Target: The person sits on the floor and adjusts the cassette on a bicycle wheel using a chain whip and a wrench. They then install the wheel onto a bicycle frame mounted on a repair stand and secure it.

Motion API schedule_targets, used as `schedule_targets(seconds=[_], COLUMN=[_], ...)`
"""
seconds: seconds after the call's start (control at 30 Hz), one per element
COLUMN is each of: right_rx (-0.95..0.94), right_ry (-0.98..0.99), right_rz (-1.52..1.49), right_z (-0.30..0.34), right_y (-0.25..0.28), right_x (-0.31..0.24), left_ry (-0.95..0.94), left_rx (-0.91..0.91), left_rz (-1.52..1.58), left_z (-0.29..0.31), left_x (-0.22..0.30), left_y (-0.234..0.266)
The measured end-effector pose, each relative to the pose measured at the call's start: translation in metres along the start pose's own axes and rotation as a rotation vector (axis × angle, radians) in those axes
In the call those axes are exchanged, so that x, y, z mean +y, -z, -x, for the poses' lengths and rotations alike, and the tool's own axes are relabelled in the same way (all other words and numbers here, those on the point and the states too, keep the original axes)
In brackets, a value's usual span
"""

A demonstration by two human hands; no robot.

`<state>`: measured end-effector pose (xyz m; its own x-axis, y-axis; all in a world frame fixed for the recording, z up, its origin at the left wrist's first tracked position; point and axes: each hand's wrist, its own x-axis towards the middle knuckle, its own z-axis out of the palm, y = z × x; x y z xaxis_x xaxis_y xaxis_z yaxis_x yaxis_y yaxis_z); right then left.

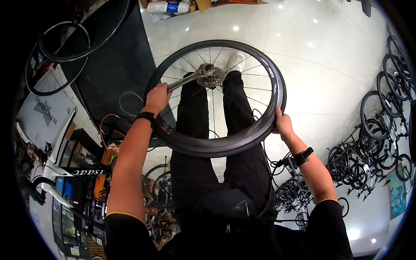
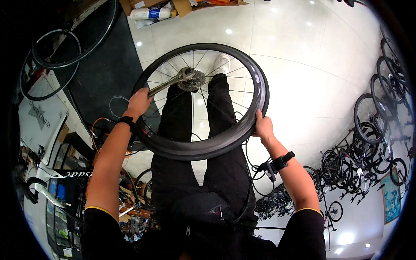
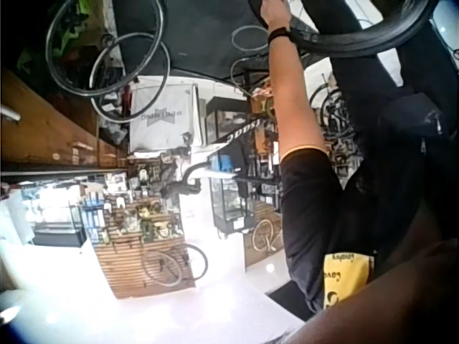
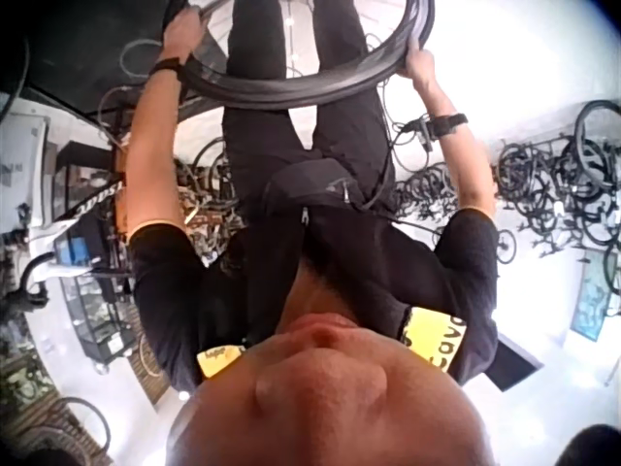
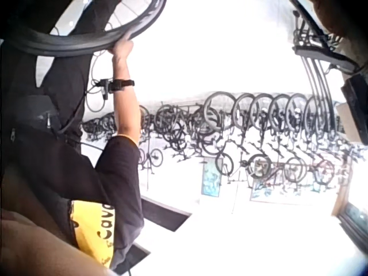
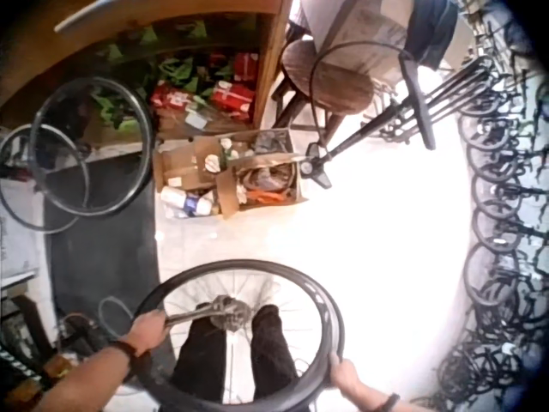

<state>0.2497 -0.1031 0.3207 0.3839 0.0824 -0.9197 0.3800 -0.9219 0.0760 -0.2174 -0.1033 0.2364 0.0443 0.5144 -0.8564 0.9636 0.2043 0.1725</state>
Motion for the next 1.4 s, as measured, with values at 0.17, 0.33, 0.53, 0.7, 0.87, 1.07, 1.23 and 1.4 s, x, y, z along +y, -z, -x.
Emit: schedule_targets(seconds=[0.17,0.33,0.53,0.7,0.87,1.07,1.23,1.4], right_rx=[-0.202,-0.031,0.309,0.305,0.304,0.312,0.313,0.231], right_ry=[-0.133,-0.056,0.037,-0.002,-0.046,0.038,0.037,0.021], right_rz=[-0.046,-0.061,0.086,0.176,0.2,0.358,0.264,0.211], right_z=[-0.002,-0.067,-0.102,-0.105,-0.098,-0.116,-0.111,-0.114], right_y=[0.017,0.02,0.002,0.003,0.0,0.011,0.008,0.008], right_x=[-0.014,-0.011,-0.009,-0.015,-0.021,-0.005,0.007,0.005], left_ry=[0.018,-0.089,-0.223,-0.387,-0.464,-0.546,-0.444,-0.403], left_rx=[-0.087,-0.044,-0.061,-0.02,0.002,0.022,-0.043,-0.03], left_rz=[-0.075,-0.15,-0.21,-0.15,-0.099,-0.097,-0.138,-0.091], left_z=[-0.008,-0.013,-0.027,-0.036,-0.044,-0.059,-0.053,-0.038], left_x=[0.001,-0.003,-0.011,-0.018,-0.03,-0.043,-0.035,-0.026], left_y=[-0.003,0.002,0.01,0.017,0.016,0.011,0.004,0.008])
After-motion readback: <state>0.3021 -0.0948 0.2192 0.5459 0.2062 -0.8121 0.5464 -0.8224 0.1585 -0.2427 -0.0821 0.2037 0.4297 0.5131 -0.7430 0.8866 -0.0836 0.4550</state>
